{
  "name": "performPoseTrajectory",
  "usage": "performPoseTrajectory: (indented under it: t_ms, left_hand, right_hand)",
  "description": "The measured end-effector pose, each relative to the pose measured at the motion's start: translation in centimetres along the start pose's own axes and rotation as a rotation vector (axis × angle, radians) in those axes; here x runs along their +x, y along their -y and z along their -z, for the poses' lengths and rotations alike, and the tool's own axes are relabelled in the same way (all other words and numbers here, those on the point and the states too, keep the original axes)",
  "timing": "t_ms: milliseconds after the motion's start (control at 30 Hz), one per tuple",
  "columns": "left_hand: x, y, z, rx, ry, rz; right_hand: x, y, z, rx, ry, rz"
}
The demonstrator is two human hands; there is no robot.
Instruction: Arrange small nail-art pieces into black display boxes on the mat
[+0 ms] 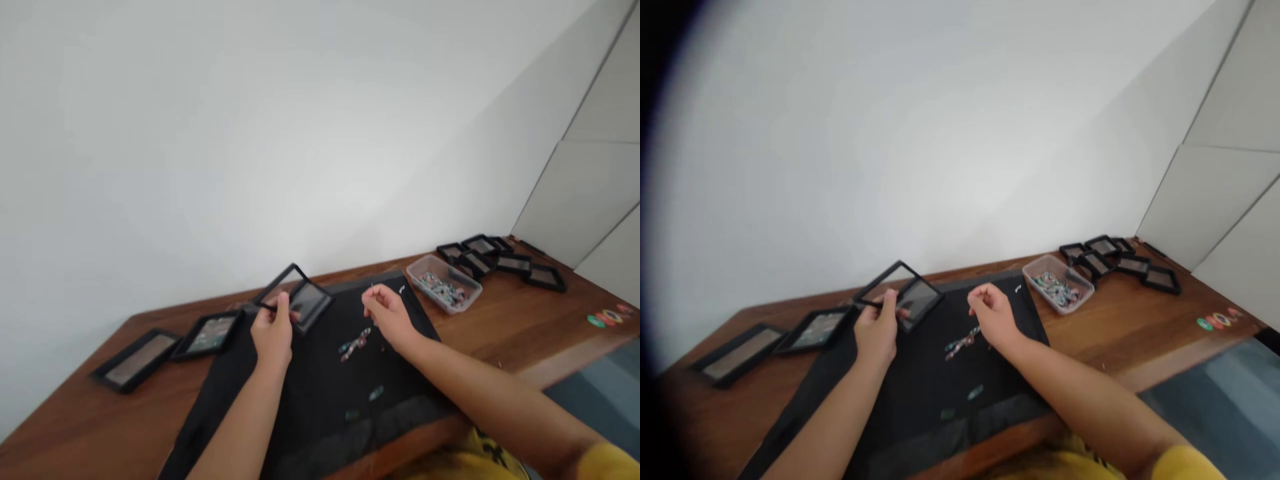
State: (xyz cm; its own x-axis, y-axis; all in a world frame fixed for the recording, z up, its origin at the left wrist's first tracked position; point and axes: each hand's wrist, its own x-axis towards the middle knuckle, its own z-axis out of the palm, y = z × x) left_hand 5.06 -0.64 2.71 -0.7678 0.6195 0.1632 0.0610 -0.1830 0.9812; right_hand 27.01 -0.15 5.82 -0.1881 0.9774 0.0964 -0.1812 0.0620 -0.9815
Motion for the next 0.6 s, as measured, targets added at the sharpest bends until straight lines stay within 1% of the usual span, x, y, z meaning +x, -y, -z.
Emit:
performPoseTrajectory:
  t_ms: [100,300,600]
  left_hand:
    - [0.0,0.4,-0.3,0.003,0.003,0.024]
    - [0.4,1.1,-0.7,-0.015,0.022,0.059]
    - [0.2,1.1,-0.6,-0.033,0.041,-0.007]
  right_hand:
    - [0.3,-0.2,0.3,-0.038,0.006,0.052]
    - [0.5,0.3,1.0,-0.134,0.048,0.086]
    - [-0.2,0.4,0.6,-0.195,0.052,0.157]
